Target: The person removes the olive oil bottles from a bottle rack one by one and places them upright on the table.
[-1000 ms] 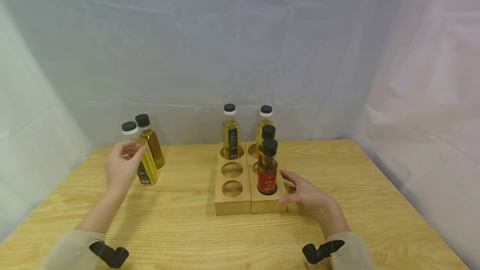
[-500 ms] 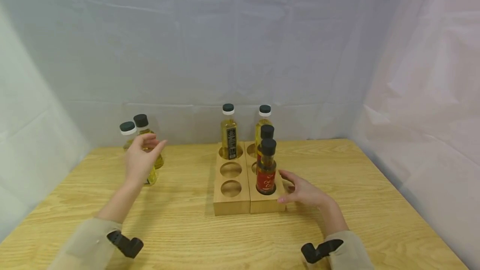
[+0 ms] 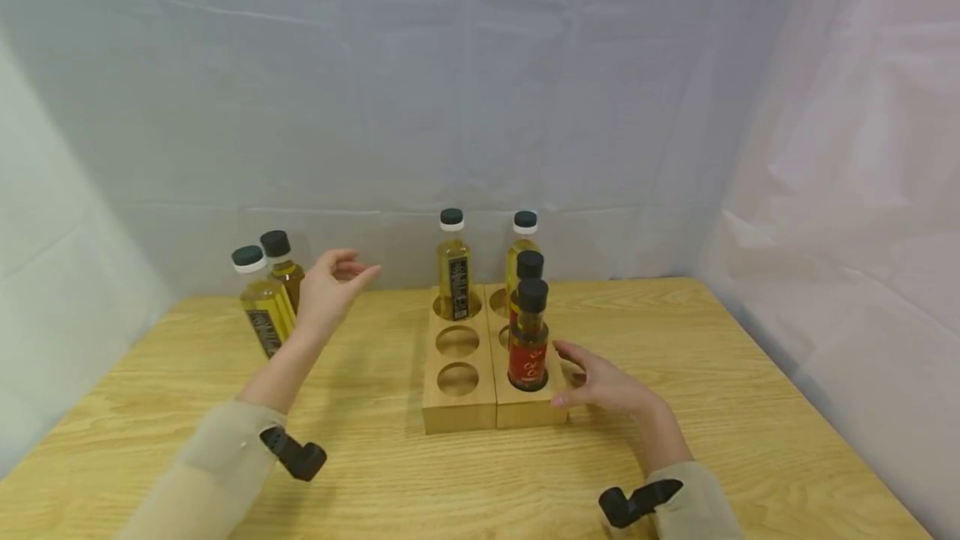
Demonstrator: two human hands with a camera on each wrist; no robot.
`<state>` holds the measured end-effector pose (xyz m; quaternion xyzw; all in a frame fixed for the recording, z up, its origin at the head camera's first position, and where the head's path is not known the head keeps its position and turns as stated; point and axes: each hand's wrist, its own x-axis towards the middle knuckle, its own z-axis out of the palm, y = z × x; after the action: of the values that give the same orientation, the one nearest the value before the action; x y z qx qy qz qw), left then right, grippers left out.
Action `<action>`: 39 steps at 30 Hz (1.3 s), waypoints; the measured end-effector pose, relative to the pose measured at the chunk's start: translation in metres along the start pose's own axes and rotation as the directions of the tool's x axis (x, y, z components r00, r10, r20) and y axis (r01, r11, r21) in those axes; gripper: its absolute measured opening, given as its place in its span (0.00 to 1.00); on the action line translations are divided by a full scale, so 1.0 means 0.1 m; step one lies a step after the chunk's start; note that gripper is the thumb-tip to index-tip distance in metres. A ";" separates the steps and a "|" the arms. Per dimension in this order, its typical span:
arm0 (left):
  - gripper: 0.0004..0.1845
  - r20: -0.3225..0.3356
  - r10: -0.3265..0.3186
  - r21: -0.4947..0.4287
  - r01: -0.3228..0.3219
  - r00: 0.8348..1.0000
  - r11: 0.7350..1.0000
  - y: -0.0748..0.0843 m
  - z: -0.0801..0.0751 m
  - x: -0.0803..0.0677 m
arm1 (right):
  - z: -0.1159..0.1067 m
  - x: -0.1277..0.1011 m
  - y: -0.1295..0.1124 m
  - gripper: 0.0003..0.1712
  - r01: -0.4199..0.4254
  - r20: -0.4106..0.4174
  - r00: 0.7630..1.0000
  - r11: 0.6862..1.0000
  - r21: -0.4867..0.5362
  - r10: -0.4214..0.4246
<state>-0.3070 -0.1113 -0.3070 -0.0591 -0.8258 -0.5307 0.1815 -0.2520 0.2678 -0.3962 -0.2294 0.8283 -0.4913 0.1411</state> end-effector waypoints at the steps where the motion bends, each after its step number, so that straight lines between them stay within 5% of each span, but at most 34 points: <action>1: 0.30 0.011 -0.004 0.001 0.004 1.000 1.000 0.01 0.03 0.02 | 0.00 0.00 0.00 0.55 -0.001 0.000 1.000 1.000 0.000 0.001; 17: 0.36 0.176 -0.062 0.064 0.051 0.982 0.997 0.12 0.42 0.30 | 0.00 0.00 0.01 0.56 -0.006 -0.006 1.000 1.000 0.000 0.006; 39: 0.44 0.327 -0.135 0.171 0.082 0.935 0.982 0.17 0.82 0.41 | 0.01 0.03 0.03 0.55 0.034 0.009 0.999 0.999 0.013 -0.034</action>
<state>-0.3595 -0.0344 -0.3084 -0.0891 -0.8854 -0.4560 0.0117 -0.2547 0.2671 -0.3996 -0.2447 0.8204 -0.4980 0.1382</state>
